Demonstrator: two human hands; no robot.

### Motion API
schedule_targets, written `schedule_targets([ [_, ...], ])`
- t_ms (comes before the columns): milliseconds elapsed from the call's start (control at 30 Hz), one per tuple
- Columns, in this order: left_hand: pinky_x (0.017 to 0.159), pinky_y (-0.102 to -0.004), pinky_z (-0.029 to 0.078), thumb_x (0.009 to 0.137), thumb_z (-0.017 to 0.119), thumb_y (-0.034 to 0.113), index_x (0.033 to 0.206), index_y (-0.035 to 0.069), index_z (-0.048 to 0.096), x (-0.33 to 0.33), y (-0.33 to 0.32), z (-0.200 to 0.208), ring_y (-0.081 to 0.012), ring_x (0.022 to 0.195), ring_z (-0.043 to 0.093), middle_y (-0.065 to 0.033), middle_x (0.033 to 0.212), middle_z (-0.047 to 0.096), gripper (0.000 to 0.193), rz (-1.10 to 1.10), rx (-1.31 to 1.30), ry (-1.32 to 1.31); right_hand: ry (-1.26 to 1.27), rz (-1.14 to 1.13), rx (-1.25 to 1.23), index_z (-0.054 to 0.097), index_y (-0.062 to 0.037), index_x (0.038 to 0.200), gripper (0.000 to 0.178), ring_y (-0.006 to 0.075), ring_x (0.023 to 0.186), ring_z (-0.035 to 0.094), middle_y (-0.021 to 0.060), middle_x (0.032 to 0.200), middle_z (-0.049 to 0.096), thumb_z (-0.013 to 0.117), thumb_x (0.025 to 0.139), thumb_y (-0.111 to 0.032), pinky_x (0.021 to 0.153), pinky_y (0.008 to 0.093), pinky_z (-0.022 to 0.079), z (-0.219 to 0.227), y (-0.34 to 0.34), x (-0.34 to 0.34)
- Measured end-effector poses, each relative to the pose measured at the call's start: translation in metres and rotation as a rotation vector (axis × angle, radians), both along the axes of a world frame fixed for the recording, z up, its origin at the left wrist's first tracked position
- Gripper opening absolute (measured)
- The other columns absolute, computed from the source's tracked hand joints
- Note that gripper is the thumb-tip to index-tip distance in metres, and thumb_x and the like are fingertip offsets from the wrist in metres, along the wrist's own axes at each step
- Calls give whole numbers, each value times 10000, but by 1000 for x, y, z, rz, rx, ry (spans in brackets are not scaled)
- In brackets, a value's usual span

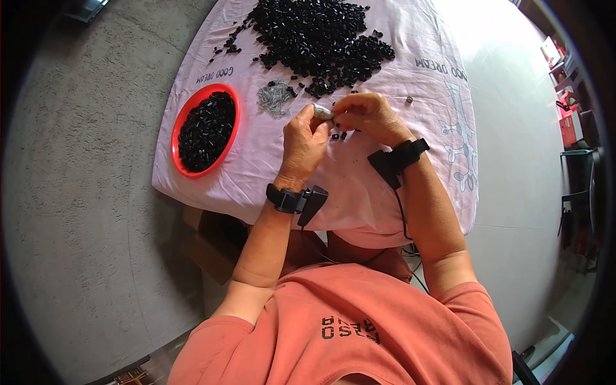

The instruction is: Sorting small black plastic components from a pile on a table into a container.

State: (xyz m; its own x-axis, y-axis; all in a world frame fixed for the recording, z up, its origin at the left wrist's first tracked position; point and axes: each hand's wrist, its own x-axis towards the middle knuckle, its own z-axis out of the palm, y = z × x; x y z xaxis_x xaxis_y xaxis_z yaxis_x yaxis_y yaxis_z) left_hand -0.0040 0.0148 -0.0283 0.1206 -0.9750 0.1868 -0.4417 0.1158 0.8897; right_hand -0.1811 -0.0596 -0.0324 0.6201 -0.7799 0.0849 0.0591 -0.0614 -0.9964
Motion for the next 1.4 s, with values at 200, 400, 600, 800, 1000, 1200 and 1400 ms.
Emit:
schedule_targets([
  [200, 696, -258, 549, 936, 612, -19, 1005, -2, 623, -8, -2, -4, -102, 787, 682, -68, 893, 723, 72, -3, -14, 311, -47, 20, 7, 688, 21, 1100, 189, 116, 757, 687, 69, 863, 721, 637, 917, 12, 695, 260, 568, -10, -6, 1],
  [400, 691, -376, 547, 893, 666, 56, 925, 1, 674, 43, -14, -17, -252, 761, 711, -143, 835, 722, 65, 300, -248, -109, 24, -77, 2, 698, -19, 1124, 186, 103, 776, 682, 50, 884, 714, 600, 966, -16, 725, 259, 568, -8, -5, 3],
  [600, 674, -388, 515, 825, 668, 36, 920, 5, 688, 92, -14, -25, -301, 745, 657, -145, 824, 669, 102, 357, -195, -475, -23, -170, 49, 694, -12, 1118, 180, 116, 793, 697, 52, 880, 709, 585, 975, -18, 737, 253, 577, -9, -10, 7],
  [800, 653, -363, 494, 836, 635, 34, 948, 40, 710, 94, -12, -32, -260, 702, 632, -127, 816, 640, 135, 387, -261, -594, -109, -192, 97, 682, -9, 1133, 185, 130, 825, 710, 74, 943, 711, 584, 976, -6, 742, 255, 590, -17, -15, 4],
  [1000, 640, -368, 491, 813, 621, 23, 938, 34, 700, 99, -5, -36, -260, 679, 614, -125, 825, 633, 148, 300, -209, -661, -146, -192, 99, 679, 2, 1134, 182, 135, 840, 715, 77, 946, 717, 600, 970, -7, 755, 258, 596, -12, -12, 8],
  [1200, 644, -363, 497, 816, 624, 31, 949, 17, 693, 93, -1, -27, -245, 683, 626, -125, 813, 634, 150, 303, -194, -548, -131, -170, 80, 685, 2, 1112, 163, 141, 850, 719, 76, 959, 721, 618, 966, -25, 769, 260, 595, -11, -10, 8],
  [1400, 654, -367, 507, 818, 636, 35, 946, 11, 690, 98, -3, -32, -255, 693, 645, -130, 823, 642, 140, 341, -160, -569, -150, -149, 112, 685, 0, 1093, 147, 139, 835, 720, 84, 965, 724, 623, 966, -39, 758, 255, 589, -9, -9, 8],
])
